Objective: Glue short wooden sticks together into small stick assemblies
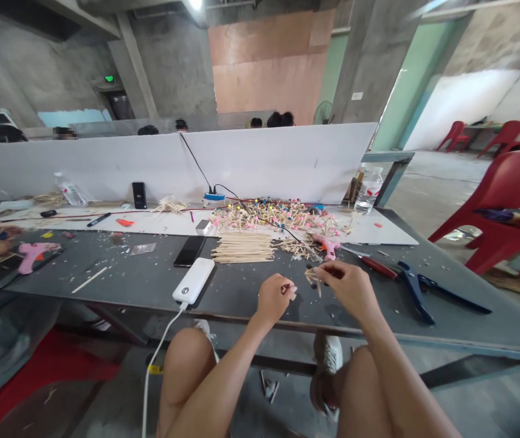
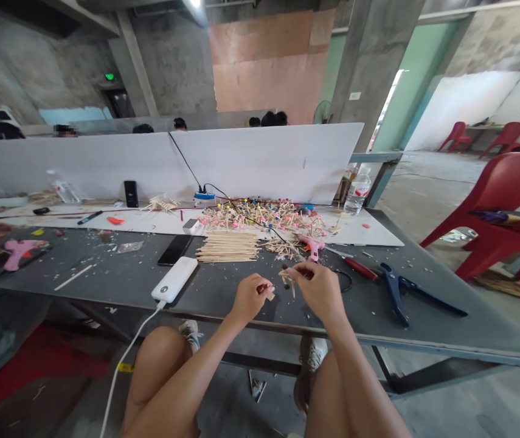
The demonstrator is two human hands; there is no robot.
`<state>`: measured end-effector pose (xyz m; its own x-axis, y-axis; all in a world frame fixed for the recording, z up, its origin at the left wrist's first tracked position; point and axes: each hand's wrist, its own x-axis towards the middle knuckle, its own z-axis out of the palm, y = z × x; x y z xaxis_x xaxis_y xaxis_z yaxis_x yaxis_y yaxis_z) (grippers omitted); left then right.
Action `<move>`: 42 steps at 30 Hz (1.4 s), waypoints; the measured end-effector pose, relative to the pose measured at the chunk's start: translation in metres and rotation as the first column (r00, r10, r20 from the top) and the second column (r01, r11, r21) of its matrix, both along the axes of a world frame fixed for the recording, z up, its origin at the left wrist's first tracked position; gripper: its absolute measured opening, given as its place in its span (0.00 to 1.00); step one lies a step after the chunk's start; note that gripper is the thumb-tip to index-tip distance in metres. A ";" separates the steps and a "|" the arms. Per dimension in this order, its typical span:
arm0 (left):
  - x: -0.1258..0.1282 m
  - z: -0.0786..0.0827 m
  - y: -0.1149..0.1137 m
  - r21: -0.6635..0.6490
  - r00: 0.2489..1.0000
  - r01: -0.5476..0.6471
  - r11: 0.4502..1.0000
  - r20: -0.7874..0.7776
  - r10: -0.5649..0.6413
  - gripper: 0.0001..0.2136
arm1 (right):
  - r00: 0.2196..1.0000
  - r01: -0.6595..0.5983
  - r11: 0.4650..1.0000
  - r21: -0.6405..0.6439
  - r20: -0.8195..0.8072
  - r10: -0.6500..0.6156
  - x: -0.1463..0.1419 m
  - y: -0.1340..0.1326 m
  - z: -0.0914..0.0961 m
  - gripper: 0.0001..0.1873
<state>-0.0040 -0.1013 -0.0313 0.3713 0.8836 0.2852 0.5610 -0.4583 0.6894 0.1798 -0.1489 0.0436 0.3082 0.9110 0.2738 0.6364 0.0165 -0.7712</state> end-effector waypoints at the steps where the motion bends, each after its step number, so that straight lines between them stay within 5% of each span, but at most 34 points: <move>1: 0.000 -0.001 0.001 -0.017 1.000 -0.003 1.000 0.015 0.003 0.07 | 1.000 -0.008 1.000 -0.006 -0.009 0.008 0.003 -0.001 0.000 0.18; 11: -0.015 0.001 0.018 0.034 0.983 -0.087 0.996 0.168 0.080 0.10 | 0.989 -0.132 0.986 -0.099 -0.080 0.124 0.016 -0.010 0.003 0.18; 19: -0.009 0.043 0.084 0.096 0.948 -0.199 0.975 0.270 0.167 0.11 | 0.973 -0.187 0.972 -0.142 -0.161 0.164 0.010 -0.003 0.002 0.16; 21: 0.009 0.058 0.109 0.119 0.934 -0.251 0.961 0.290 0.209 0.09 | 0.971 -0.191 0.971 -0.146 -0.174 0.164 0.012 0.001 -0.001 0.16; 29: 0.152 0.102 0.199 0.142 0.997 0.039 0.989 0.067 -0.049 0.05 | 0.970 -0.115 0.979 -0.170 -0.230 0.074 0.027 0.005 -0.009 0.16; 32: 0.210 0.100 0.218 0.132 0.962 0.219 0.967 -0.195 -0.191 0.09 | 0.966 -0.082 0.980 -0.181 -0.255 0.034 0.034 0.003 -0.013 0.16; 42: 0.326 0.072 0.256 -0.036 0.843 0.388 0.921 -0.390 -0.371 0.05 | 0.960 0.096 0.974 -0.208 -0.238 -0.145 0.061 -0.001 -0.037 0.17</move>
<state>0.3224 0.1547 0.0405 0.7624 0.6414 0.0856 0.5517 -0.7134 0.4322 0.2411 -0.1501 0.0062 0.4549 0.8906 -0.0028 0.4106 -0.2125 -0.8867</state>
